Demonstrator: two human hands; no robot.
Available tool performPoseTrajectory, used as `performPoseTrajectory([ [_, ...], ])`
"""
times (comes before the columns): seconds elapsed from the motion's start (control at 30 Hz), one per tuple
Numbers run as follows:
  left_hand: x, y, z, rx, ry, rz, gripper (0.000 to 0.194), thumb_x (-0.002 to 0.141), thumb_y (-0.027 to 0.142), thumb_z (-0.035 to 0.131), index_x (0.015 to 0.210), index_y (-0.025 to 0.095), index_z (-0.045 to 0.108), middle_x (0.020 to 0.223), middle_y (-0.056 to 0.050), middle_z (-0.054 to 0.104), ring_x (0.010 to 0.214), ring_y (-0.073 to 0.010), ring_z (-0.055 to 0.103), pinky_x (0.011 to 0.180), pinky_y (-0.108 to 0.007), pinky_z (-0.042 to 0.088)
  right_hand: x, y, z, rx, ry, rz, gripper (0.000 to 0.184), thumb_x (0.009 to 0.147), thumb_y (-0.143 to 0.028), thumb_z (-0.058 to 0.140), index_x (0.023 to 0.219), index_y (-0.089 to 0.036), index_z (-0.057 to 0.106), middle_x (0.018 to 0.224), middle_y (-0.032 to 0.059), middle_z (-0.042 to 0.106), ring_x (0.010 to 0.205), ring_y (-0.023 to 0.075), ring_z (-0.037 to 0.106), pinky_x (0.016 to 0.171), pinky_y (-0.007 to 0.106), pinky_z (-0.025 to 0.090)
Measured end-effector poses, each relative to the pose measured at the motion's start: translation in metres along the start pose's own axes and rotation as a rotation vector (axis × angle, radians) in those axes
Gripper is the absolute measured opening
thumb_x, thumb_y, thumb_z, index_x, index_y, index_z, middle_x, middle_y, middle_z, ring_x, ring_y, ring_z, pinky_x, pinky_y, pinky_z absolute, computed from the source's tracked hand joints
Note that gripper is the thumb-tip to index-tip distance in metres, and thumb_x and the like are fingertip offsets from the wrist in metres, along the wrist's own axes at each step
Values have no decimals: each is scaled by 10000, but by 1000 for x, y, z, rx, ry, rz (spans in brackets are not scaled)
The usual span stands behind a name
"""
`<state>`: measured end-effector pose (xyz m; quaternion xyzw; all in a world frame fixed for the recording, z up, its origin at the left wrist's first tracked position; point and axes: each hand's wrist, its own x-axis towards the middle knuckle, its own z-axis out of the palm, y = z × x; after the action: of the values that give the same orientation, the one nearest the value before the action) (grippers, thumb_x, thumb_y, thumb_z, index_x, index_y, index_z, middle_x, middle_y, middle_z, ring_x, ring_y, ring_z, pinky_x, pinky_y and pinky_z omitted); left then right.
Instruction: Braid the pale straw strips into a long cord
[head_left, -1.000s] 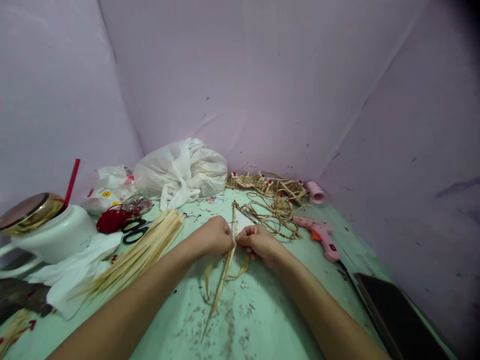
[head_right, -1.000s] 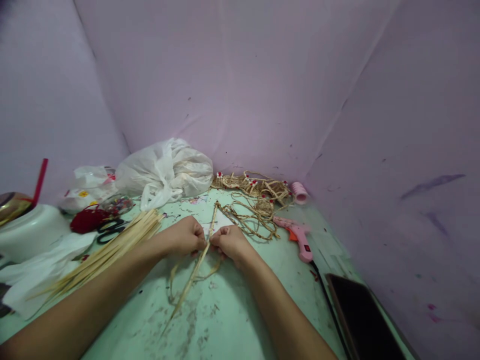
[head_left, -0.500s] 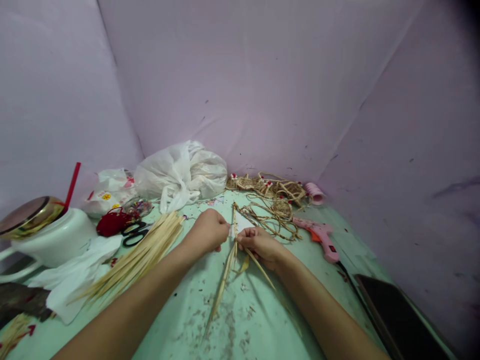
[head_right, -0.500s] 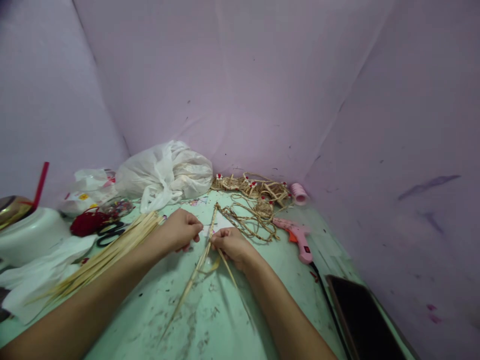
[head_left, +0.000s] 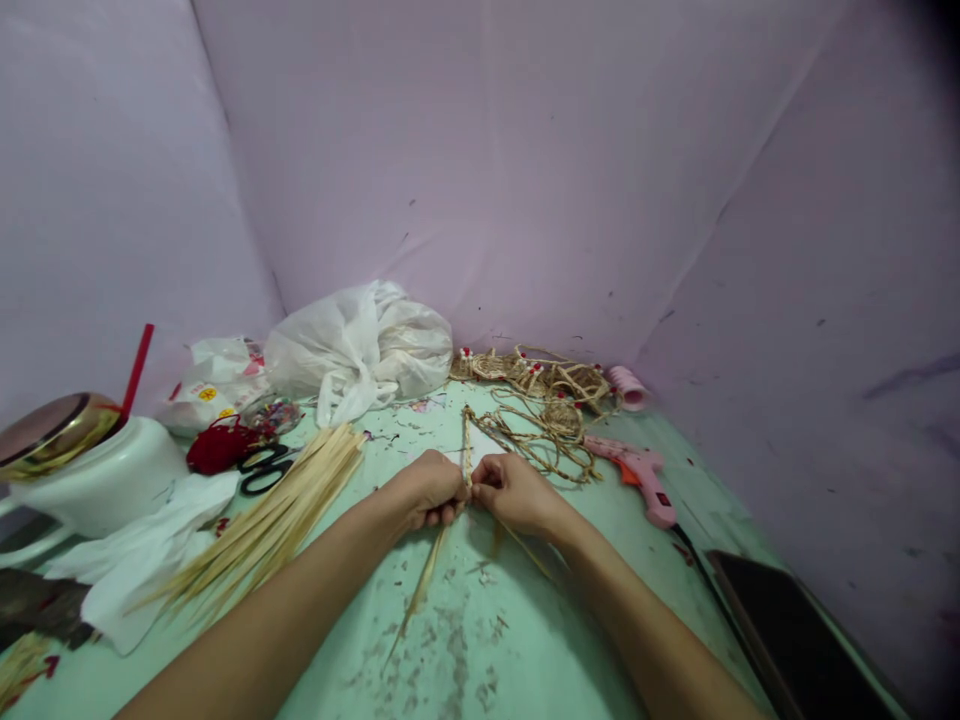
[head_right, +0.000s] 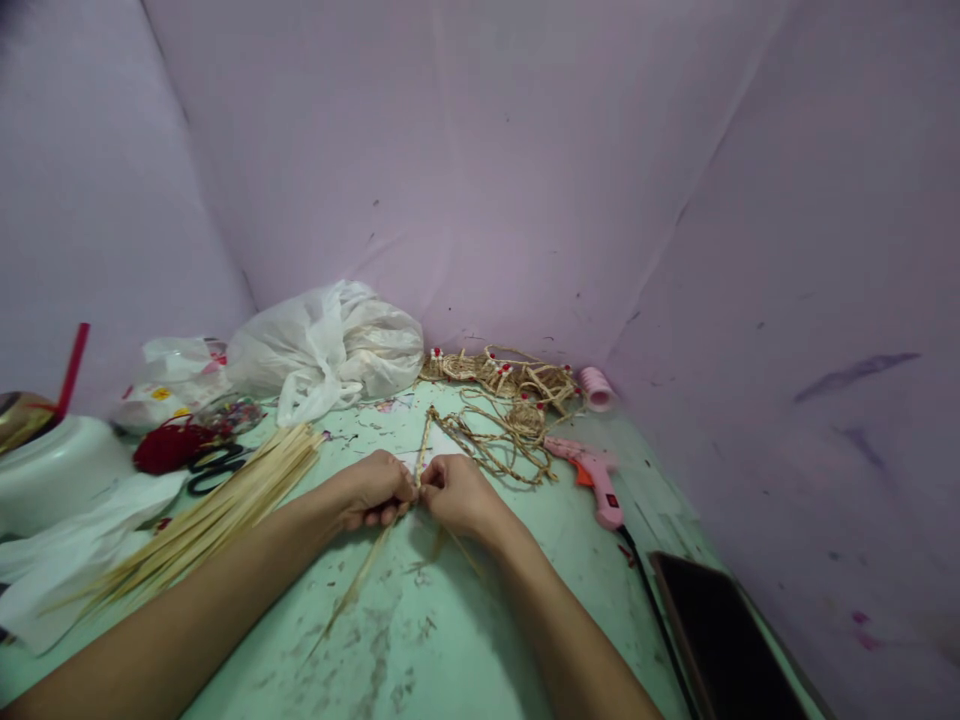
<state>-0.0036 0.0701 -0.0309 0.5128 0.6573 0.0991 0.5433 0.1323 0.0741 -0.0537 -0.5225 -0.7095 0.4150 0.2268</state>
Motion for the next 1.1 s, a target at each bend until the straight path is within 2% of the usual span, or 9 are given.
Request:
performPoseTrajectory([
  [0.13, -3, 0, -3, -37, -101, -1, 173, 601, 156, 468, 558, 83, 619, 287, 31, 343, 254, -48, 243, 320, -186, 141, -2, -2, 0, -114, 14, -46, 61, 634, -109, 492, 655, -139, 540, 547, -23, 507, 510, 79, 408, 465, 187, 285],
  [0.23, -1, -3, -4, -89, -134, -20, 124, 600, 174, 484, 518, 114, 554, 300, 49, 316, 263, -39, 236, 324, -173, 125, -2, -2, -3, -132, -9, -58, 63, 645, -115, 491, 671, -131, 546, 559, -18, 512, 517, 80, 411, 467, 184, 286],
  [0.33, 0, -5, -2, -174, -106, 20, 109, 581, 186, 492, 489, 144, 453, 355, 49, 365, 270, -39, 247, 314, -179, 116, -2, 0, -6, -136, -20, -56, 76, 658, -130, 494, 697, -125, 559, 581, -10, 530, 531, 83, 422, 475, 181, 297],
  [0.5, 0, -8, 4, -145, -11, 209, 93, 569, 166, 479, 484, 149, 446, 353, 48, 372, 259, -47, 246, 304, -196, 125, -4, -2, -8, -249, -19, -74, 122, 653, -130, 500, 719, -126, 603, 621, 17, 587, 560, 96, 463, 483, 183, 297],
  [0.67, 4, -9, 11, -28, 106, 154, 134, 534, 99, 460, 444, 172, 392, 279, 60, 280, 247, -64, 229, 310, -216, 114, -9, -14, -6, -450, 43, -2, 144, 628, -153, 528, 687, -144, 658, 631, 54, 633, 564, 122, 500, 484, 214, 279],
  [0.77, 0, -5, 15, -83, 148, 165, 174, 524, 77, 460, 421, 171, 357, 281, 63, 264, 264, -48, 215, 320, -209, 105, -15, -25, -8, -546, 101, 117, 129, 604, -193, 551, 629, -155, 672, 631, 75, 642, 568, 139, 520, 484, 231, 271],
  [0.83, -5, -1, 16, -127, 143, 111, 191, 536, 84, 458, 401, 168, 352, 269, 56, 260, 260, -48, 213, 319, -208, 109, -18, -32, -8, -575, 104, 158, 125, 582, -207, 560, 606, -163, 675, 614, 75, 640, 555, 142, 522, 471, 233, 258],
  [0.93, -9, 1, 15, -188, 126, 30, 192, 548, 103, 444, 382, 163, 369, 256, 40, 276, 244, -56, 215, 310, -212, 111, -22, -37, -4, -592, 80, 132, 134, 572, -203, 547, 588, -161, 674, 589, 79, 634, 520, 135, 511, 447, 235, 234],
  [1.1, -3, -4, 12, -300, 88, 93, 101, 525, 117, 427, 431, 139, 454, 298, 30, 351, 243, -57, 234, 299, -210, 104, -25, -40, 6, -606, 69, 28, 168, 580, -140, 505, 597, -147, 672, 594, 83, 639, 518, 127, 515, 445, 227, 245],
])
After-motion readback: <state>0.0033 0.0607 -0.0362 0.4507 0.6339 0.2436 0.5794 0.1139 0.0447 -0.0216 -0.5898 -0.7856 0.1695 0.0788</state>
